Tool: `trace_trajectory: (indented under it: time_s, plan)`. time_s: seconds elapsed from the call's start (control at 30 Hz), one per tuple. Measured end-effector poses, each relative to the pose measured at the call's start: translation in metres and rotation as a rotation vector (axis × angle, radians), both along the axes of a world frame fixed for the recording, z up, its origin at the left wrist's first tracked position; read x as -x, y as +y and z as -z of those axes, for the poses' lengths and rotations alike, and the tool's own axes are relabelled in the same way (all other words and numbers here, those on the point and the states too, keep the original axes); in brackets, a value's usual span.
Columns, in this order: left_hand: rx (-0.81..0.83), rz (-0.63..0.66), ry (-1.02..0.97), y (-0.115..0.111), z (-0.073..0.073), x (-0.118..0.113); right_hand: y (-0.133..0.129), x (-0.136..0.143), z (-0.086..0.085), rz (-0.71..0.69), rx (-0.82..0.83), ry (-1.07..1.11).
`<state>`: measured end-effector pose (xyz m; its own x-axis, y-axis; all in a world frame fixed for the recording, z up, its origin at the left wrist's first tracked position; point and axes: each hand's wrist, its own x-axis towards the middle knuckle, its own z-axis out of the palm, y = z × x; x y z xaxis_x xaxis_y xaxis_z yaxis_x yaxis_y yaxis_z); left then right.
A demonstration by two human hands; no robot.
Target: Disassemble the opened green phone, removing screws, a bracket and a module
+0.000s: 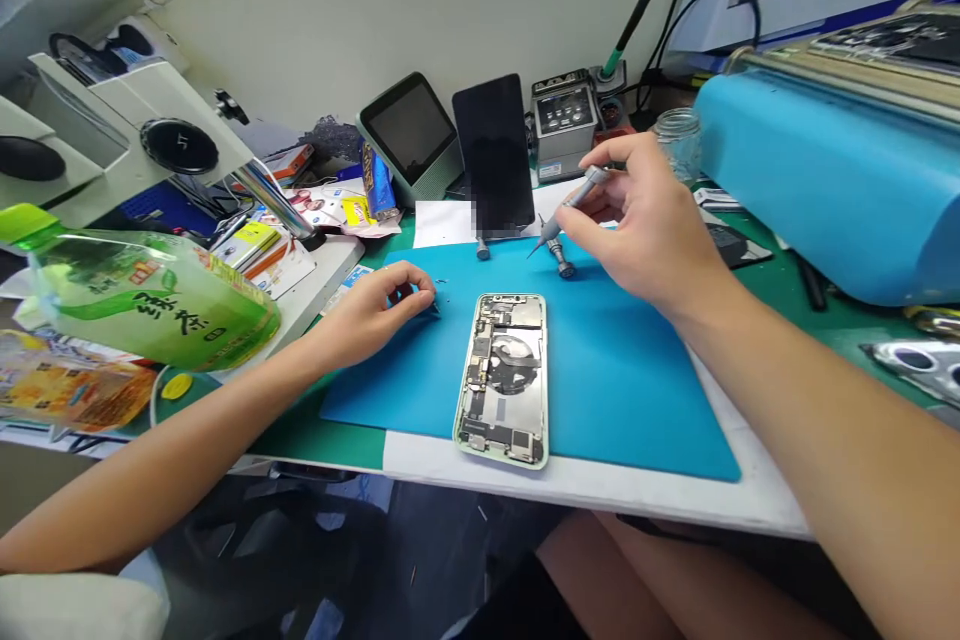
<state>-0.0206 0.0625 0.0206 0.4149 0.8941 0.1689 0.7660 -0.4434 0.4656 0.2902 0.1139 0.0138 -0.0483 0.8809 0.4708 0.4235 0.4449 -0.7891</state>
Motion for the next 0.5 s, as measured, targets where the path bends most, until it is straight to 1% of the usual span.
trace_trajectory:
  time_s: [0.1, 0.23, 0.37, 0.5]
  plan:
    - [-0.036, 0.022, -0.027, 0.000, 0.004, 0.002, 0.000, 0.001, -0.001, 0.004, 0.021, -0.002]
    - [-0.123, 0.070, -0.040, 0.001, 0.012, 0.006, -0.001, 0.003, -0.003, 0.006, 0.031, -0.010]
    - [-0.212, 0.104, -0.016, 0.011, 0.017, 0.007, -0.001, 0.004, -0.003, 0.003, 0.030, -0.011]
    - [-0.288, 0.124, 0.031, 0.018, 0.019, 0.009, -0.001, 0.003, 0.001, -0.009, 0.020, -0.007]
